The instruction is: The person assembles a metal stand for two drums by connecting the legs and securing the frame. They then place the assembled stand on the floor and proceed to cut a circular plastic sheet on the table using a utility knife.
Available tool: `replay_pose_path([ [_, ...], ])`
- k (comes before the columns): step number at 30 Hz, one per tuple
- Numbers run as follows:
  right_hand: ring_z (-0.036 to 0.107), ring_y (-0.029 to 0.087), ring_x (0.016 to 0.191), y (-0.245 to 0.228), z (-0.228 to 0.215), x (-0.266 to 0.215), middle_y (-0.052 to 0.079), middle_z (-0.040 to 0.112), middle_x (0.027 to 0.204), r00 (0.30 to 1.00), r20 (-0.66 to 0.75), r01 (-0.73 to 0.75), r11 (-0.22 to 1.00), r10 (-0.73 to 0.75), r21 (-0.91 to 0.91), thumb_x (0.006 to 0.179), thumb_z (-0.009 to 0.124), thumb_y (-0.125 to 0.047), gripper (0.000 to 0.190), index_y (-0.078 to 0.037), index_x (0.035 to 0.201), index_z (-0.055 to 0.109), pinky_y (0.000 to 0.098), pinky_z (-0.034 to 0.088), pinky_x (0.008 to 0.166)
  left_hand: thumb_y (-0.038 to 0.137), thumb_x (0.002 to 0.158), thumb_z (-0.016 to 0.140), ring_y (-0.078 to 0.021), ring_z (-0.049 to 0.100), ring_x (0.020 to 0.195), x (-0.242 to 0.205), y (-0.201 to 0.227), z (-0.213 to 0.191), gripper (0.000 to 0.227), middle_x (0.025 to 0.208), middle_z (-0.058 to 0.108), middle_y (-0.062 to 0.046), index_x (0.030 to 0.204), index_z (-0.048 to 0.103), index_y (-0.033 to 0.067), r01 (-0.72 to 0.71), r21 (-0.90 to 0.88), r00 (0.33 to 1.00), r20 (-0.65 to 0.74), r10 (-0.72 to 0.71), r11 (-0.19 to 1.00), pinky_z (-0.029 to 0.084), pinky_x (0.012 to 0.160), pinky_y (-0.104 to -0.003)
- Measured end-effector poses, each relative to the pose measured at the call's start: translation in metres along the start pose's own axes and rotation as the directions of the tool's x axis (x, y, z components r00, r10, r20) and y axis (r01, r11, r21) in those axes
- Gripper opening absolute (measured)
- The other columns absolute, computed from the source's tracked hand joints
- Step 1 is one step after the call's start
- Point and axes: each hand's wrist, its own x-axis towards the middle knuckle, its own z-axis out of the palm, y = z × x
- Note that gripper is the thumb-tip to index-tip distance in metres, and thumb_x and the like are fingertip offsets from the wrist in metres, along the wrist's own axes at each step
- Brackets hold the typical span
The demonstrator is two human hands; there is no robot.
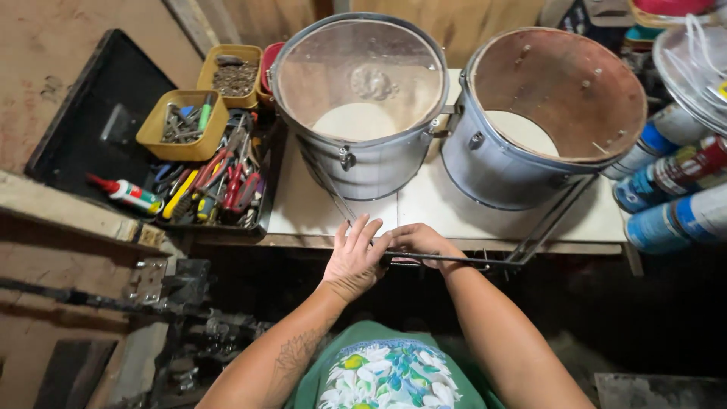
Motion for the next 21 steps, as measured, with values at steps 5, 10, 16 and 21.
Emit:
replay_pose_path([
  [5,0.073,0.03,0.077,0.01,-0.006,0.024,0.027,0.069,0.092,0.997,0.072,0.022,0.999,-0.024,0.033,0.081,0.075,0.007,0.037,0.017,0.116,0.066,0.0466,0.067,0.071,0.03,0.08,0.074,-0.039,0.047,0.14,0.004,0.006,-0.004,0.072,0.144,0.05,-0.012,0.145,0.045,0.0228,0.052,0.073,0.998,0.027,-0.055,0.996,0.039,0.108,-0.058],
  [10,0.072,0.029,0.068,0.021,-0.01,0.027,0.025,0.067,0.086,0.994,0.1,0.057,0.998,-0.054,-0.034,0.079,0.082,0.003,0.043,0.015,0.116,0.066,0.0466,0.068,0.065,0.036,0.065,0.086,-0.039,0.045,0.142,0.002,0.015,-0.011,0.08,0.148,0.047,-0.014,0.132,0.046,0.0178,0.099,0.116,0.991,0.081,-0.108,0.988,0.038,0.111,-0.06],
  [16,0.075,0.03,0.064,0.019,-0.006,0.028,0.027,0.068,0.086,0.986,0.157,0.058,0.998,-0.061,0.018,0.078,0.079,0.006,0.037,0.015,0.112,0.067,0.0437,0.068,0.062,0.028,0.077,0.079,-0.037,0.046,0.142,0.011,0.018,-0.022,0.062,0.147,0.049,-0.013,0.127,0.043,0.0181,0.098,0.174,0.988,0.102,-0.116,0.98,0.038,0.111,-0.058],
  [21,0.074,0.034,0.066,-0.005,-0.005,0.021,0.027,0.065,0.083,0.987,0.14,0.081,0.997,-0.079,-0.009,0.081,0.077,0.005,0.035,0.017,0.112,0.066,0.041,0.069,0.061,0.034,0.086,0.067,-0.0377,0.044,0.143,0.026,0.017,-0.017,0.044,0.148,0.046,-0.014,0.117,0.042,0.0171,0.09,0.255,0.988,0.099,-0.119,0.963,0.037,0.109,-0.06],
])
